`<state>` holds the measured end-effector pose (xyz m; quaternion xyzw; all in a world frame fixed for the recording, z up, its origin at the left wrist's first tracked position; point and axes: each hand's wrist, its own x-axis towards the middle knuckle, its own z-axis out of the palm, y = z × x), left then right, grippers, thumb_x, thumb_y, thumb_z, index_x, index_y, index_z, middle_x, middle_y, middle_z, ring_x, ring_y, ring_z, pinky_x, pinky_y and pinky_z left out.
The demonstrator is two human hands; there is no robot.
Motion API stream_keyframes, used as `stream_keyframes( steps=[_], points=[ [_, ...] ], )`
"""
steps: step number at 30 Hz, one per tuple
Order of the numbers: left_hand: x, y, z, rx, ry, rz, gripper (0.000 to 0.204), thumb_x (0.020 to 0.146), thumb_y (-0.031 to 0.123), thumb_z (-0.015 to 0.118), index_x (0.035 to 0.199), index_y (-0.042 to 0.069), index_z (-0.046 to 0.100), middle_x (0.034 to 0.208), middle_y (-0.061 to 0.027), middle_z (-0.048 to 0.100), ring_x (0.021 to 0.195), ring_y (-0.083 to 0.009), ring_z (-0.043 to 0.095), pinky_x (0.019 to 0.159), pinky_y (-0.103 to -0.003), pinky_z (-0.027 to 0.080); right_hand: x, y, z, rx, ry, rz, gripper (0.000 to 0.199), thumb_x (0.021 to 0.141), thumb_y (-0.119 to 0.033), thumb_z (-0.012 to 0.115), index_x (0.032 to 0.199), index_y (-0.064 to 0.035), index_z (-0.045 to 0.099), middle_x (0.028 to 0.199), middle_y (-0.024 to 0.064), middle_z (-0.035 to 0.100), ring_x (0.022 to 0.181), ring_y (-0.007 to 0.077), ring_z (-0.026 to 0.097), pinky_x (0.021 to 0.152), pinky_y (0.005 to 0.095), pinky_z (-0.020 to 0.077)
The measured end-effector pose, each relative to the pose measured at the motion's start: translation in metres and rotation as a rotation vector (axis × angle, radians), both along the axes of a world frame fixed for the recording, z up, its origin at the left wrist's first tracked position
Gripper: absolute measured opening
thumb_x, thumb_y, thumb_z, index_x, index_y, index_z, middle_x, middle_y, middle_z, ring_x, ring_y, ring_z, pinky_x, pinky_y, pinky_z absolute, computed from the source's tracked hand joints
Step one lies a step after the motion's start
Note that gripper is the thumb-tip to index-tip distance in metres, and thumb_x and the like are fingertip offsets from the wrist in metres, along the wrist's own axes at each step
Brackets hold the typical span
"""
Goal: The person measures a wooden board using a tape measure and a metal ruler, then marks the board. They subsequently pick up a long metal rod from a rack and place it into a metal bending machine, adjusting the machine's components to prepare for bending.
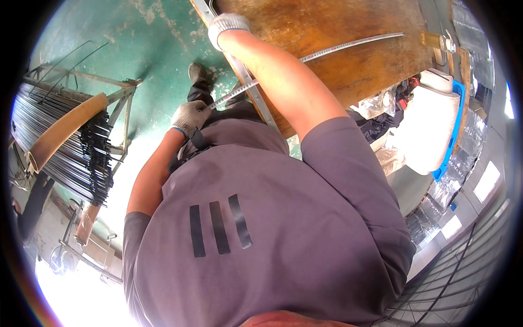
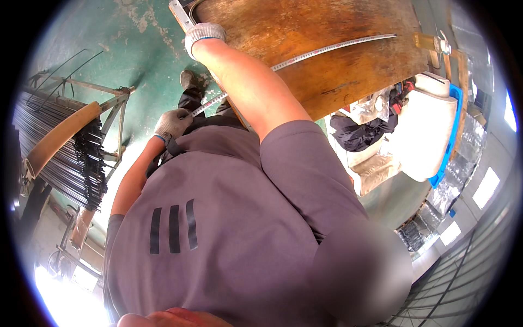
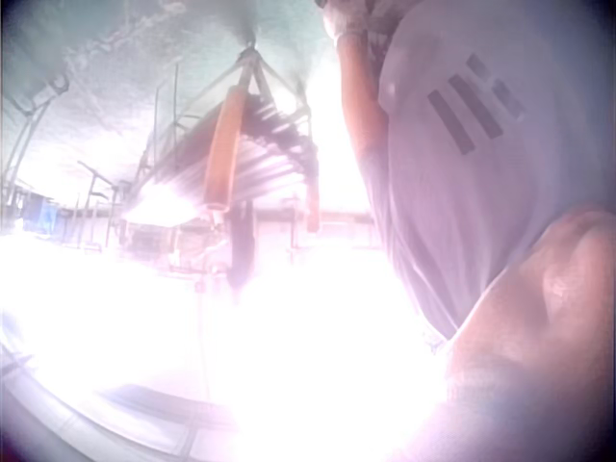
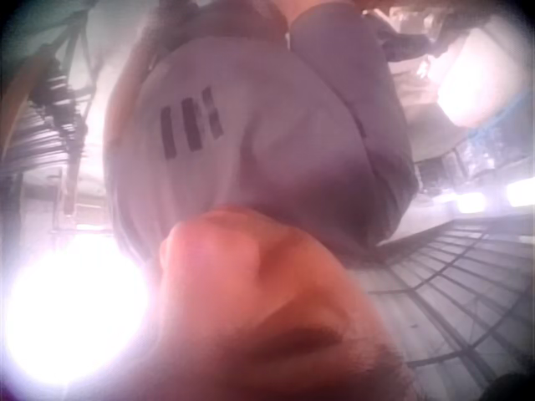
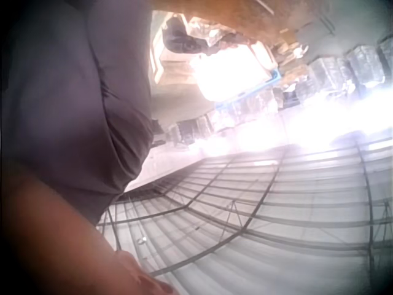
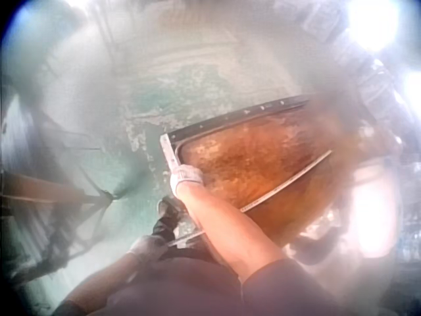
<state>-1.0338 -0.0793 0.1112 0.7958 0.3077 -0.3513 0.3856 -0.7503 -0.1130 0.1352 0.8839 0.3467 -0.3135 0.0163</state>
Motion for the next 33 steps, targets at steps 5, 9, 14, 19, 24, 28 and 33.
stream_keyframes(
  steps=[5, 9, 14, 19, 24, 28, 33],
  points=[
    [0.003, 0.002, 0.004, -0.027, 0.04, 0.014, 0.043, 0.094, 0.042, 0.07, 0.124, 0.014, 0.081, 0.104, -0.0183, 0.08, 0.096, -0.0336, 0.077, 0.09, -0.044, 0.058, -0.005, -0.003, 0.003, 0.07, -0.074, 0.001, 0.031, 0.093, -0.018, 0.068, 0.118, -0.0126, 0.085, 0.119, 0.0128, 0.083, 0.112, 0.032, 0.08, 0.09, 0.0471, 0.0637],
    [0.004, 0.004, 0.008, -0.044, 0.015, 0.027, 0.042, 0.094, 0.042, 0.069, 0.123, 0.014, 0.081, 0.105, -0.0185, 0.08, 0.097, -0.0345, 0.077, 0.091, -0.044, 0.058, -0.002, -0.001, 0.001, 0.051, -0.046, -0.016, 0.031, 0.092, -0.018, 0.07, 0.118, -0.0122, 0.085, 0.118, 0.0134, 0.083, 0.113, 0.0315, 0.08, 0.089, 0.0469, 0.0642],
    [-0.002, 0.007, 0.003, -0.028, -0.074, 0.009, 0.038, 0.094, 0.042, 0.07, 0.118, 0.016, 0.083, 0.112, -0.0191, 0.081, 0.108, -0.0384, 0.077, 0.097, -0.046, 0.058, -0.003, -0.002, 0.0, 0.076, -0.029, -0.018, 0.034, 0.087, -0.017, 0.076, 0.12, -0.0098, 0.084, 0.12, 0.0166, 0.082, 0.113, 0.0329, 0.079, 0.089, 0.0477, 0.0648],
    [0.014, 0.02, 0.013, 0.008, -0.069, 0.011, 0.036, 0.093, 0.041, 0.071, 0.116, 0.016, 0.083, 0.108, -0.0194, 0.081, 0.106, -0.0386, 0.077, 0.095, -0.045, 0.059, -0.001, 0.002, 0.024, 0.05, -0.014, -0.055, 0.032, 0.097, -0.021, 0.067, 0.122, -0.0099, 0.083, 0.122, 0.016, 0.081, 0.113, 0.0339, 0.079, 0.089, 0.0483, 0.0638],
    [0.029, 0.056, 0.013, -0.002, -0.156, -0.009, 0.042, 0.096, 0.046, 0.067, 0.114, 0.011, 0.082, 0.102, -0.0197, 0.08, 0.1, -0.0372, 0.078, 0.09, -0.044, 0.059, -0.006, -0.007, 0.078, 0.366, -0.122, -0.27, 0.027, 0.102, -0.033, 0.066, 0.112, -0.0131, 0.08, 0.112, 0.0134, 0.08, 0.102, 0.0349, 0.077, 0.085, 0.0495, 0.0617],
    [0.045, 0.098, 0.016, 0.039, -0.159, -0.039, 0.043, 0.096, 0.046, 0.069, 0.114, 0.009, 0.082, 0.097, -0.0179, 0.08, 0.095, -0.0346, 0.079, 0.087, -0.043, 0.059, -0.033, -0.053, 0.073, 0.954, -0.538, -0.444, 0.018, 0.1, -0.029, 0.069, 0.102, -0.0125, 0.076, 0.099, 0.0118, 0.078, 0.088, 0.034, 0.076, 0.078, 0.0467, 0.0611],
    [0.059, 0.153, 0.009, 0.006, -0.255, 0.055, 0.042, 0.096, 0.041, 0.073, 0.113, 0.004, 0.082, 0.097, -0.0159, 0.08, 0.092, -0.0272, 0.077, 0.086, -0.039, 0.058, -0.068, -0.09, 0.027, 0.582, -0.365, -0.709, 0.02, 0.097, -0.032, 0.072, 0.106, -0.0145, 0.074, 0.099, 0.0141, 0.075, 0.098, 0.0364, 0.074, 0.086, 0.0522, 0.0587]
  ],
)
